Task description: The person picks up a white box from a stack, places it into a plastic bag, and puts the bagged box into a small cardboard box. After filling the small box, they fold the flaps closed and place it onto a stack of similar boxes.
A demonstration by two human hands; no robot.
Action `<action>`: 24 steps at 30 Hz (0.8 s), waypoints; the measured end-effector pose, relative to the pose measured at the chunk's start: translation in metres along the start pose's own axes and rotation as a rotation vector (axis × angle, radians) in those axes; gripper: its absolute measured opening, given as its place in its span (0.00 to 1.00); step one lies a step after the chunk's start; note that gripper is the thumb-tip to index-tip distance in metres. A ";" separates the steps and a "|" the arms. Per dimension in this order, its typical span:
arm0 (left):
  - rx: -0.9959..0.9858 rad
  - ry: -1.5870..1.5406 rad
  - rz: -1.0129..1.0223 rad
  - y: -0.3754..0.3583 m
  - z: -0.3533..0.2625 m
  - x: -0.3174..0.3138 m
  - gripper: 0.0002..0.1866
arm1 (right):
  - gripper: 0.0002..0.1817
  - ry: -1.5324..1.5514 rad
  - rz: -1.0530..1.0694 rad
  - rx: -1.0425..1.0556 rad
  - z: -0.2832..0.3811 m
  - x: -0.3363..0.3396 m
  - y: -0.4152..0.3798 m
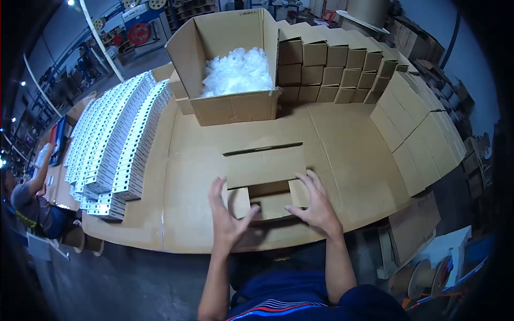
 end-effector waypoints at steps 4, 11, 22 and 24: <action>0.140 -0.227 -0.005 -0.009 0.006 -0.014 0.52 | 0.44 0.113 -0.034 -0.060 0.004 0.007 0.005; 0.476 -1.241 -0.386 -0.022 0.066 -0.016 0.34 | 0.26 0.868 -0.173 -0.382 -0.062 -0.026 -0.012; 0.490 -0.457 -0.233 0.064 0.104 -0.046 0.31 | 0.26 0.624 -0.168 -0.155 -0.077 -0.044 0.088; 0.292 -0.453 -0.260 0.102 0.129 -0.060 0.31 | 0.26 0.603 -0.171 -0.169 -0.090 -0.054 0.127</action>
Point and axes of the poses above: each hand's wrist, its own y-axis towards the middle knuckle, its own x-axis out of the back of the hand, z = x × y, the point moved 5 cm from there along y, towards the middle knuckle, and after that the axes turned 12 degrees about -y, right-handed, at the moved point
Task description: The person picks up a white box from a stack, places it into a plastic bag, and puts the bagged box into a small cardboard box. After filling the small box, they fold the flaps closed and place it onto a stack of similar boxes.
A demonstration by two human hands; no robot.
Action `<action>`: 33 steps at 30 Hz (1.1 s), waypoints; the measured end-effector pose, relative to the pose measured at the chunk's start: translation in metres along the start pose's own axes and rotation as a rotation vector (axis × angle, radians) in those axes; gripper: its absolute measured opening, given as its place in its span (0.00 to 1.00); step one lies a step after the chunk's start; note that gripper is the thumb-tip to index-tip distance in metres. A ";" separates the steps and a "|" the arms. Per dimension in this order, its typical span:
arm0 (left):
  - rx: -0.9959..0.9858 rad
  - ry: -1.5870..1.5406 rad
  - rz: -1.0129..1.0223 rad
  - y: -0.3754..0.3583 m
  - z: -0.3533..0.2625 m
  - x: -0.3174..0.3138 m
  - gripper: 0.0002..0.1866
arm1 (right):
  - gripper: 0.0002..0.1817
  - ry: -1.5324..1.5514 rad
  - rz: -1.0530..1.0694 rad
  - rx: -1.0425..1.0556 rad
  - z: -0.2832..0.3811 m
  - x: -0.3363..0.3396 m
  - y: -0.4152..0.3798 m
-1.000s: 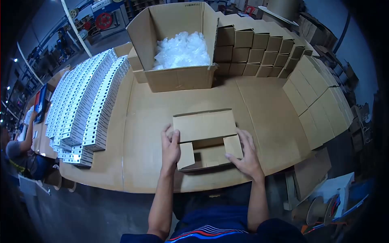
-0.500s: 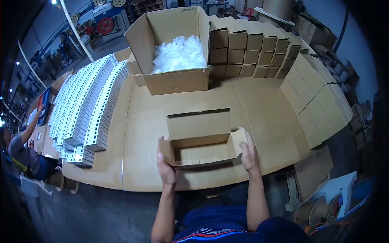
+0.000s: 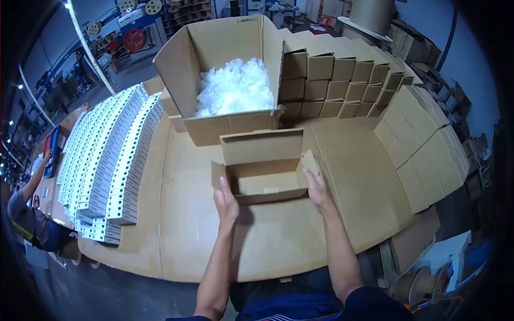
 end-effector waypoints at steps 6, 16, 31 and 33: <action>-0.075 -0.002 0.045 0.086 0.007 -0.031 0.30 | 0.25 0.029 0.020 -0.005 -0.015 -0.021 0.089; -0.207 -0.023 -0.162 0.094 -0.003 -0.033 0.24 | 0.26 -0.027 -0.050 -0.020 -0.019 -0.028 0.112; -0.729 0.539 0.457 0.046 -0.046 -0.094 0.13 | 0.30 -0.117 -0.098 -0.165 -0.016 -0.024 0.115; -0.743 0.539 0.436 0.040 -0.050 -0.095 0.19 | 0.31 -0.122 -0.127 -0.154 -0.012 -0.025 0.114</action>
Point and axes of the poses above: each hand's wrist, its own y-axis towards the middle knuckle, its own x-axis out of the back of the hand, z = x × y, the point moved 5 cm from there along y, towards the middle knuckle, and after that the axes turned 12 degrees about -y, right-handed, at the moved point
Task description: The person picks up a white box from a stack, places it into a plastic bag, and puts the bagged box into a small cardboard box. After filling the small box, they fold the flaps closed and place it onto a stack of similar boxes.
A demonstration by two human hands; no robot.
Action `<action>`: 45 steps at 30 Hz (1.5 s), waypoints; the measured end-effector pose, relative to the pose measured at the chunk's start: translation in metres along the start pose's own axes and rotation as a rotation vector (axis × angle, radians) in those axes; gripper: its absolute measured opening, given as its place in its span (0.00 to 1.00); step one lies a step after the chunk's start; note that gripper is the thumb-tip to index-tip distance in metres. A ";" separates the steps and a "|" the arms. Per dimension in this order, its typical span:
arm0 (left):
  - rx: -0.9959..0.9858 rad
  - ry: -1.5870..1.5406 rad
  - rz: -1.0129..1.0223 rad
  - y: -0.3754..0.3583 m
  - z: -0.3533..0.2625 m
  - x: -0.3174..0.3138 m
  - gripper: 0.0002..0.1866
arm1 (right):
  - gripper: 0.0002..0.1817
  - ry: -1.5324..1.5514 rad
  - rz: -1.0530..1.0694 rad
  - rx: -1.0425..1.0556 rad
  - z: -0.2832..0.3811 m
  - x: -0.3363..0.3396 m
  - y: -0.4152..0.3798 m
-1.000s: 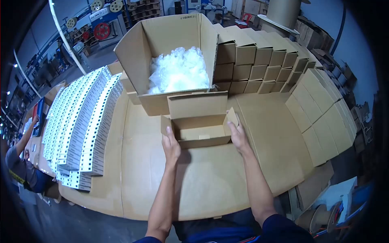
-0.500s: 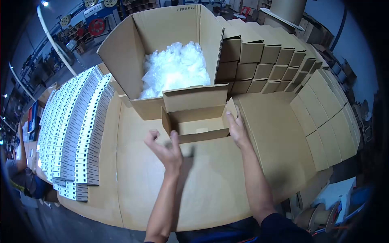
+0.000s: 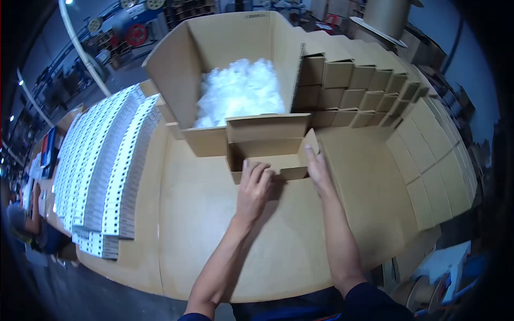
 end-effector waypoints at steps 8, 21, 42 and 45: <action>0.204 0.146 -0.125 -0.073 -0.025 0.117 0.23 | 0.28 -0.165 -0.372 0.283 0.090 0.010 -0.096; 0.569 0.681 -0.370 -0.225 0.030 0.366 0.28 | 0.31 -0.401 0.704 1.328 0.254 -0.334 -0.256; 0.505 0.748 -0.224 -0.248 0.013 0.382 0.19 | 0.37 -0.399 0.707 1.157 0.270 -0.355 -0.277; 0.398 0.621 -0.292 -0.247 -0.007 0.352 0.22 | 0.32 -0.200 0.969 0.764 0.240 -0.294 -0.267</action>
Point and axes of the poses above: each hand's wrist, its own y-axis towards the middle knuckle, its own x-axis out of the back of the hand, z = x × y, the point moved 5 cm from there along y, towards the middle knuckle, and after that the axes turned 12 degrees about -y, right-handed, at the moved point
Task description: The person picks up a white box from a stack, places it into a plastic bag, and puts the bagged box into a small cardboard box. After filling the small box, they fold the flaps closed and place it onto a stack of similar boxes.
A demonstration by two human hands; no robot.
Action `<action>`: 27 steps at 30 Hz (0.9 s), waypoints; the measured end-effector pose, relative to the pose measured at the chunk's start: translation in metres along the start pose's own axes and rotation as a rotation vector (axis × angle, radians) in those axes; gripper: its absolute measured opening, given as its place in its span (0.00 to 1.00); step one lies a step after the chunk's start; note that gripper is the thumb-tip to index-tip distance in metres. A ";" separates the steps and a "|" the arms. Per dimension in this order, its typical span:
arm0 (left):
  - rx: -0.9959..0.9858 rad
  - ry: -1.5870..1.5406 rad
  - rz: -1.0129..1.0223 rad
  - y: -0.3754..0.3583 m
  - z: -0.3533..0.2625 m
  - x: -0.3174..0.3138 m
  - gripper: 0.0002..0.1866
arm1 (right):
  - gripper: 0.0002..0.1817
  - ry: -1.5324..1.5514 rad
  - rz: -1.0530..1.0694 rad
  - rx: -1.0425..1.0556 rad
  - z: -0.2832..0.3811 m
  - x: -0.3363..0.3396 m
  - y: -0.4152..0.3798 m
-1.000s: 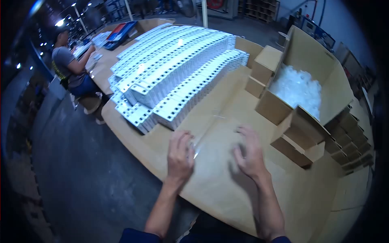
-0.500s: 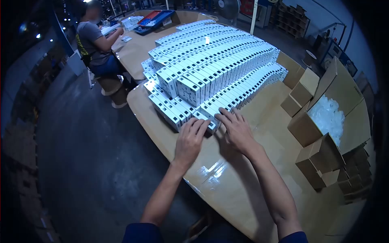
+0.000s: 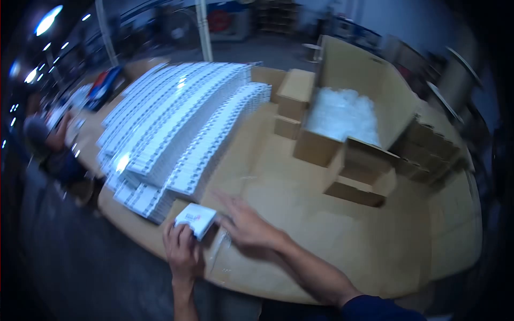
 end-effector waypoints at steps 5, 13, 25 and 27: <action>-0.282 -0.228 0.077 0.036 -0.101 -0.049 0.18 | 0.27 0.932 0.157 -0.219 -0.016 0.062 -0.090; -0.419 -0.611 0.317 0.204 -0.210 -0.133 0.13 | 0.12 0.808 -0.412 -0.211 -0.106 0.221 -0.139; -0.240 -0.065 0.503 0.376 -0.152 -0.444 0.08 | 0.15 -0.208 -0.707 -0.189 -0.198 0.388 -0.080; -0.243 -0.108 0.450 0.379 -0.150 -0.444 0.09 | 0.16 -0.229 -0.674 -0.231 -0.206 0.391 -0.075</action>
Point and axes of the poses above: each hand's wrist, its own y-axis towards the middle knuckle, its own x-axis out of the back of the hand, z = x × y, the point moved 5 cm from there along y, towards the middle knuckle, and after that the axes turned 12 degrees about -y, right-handed, at the moved point
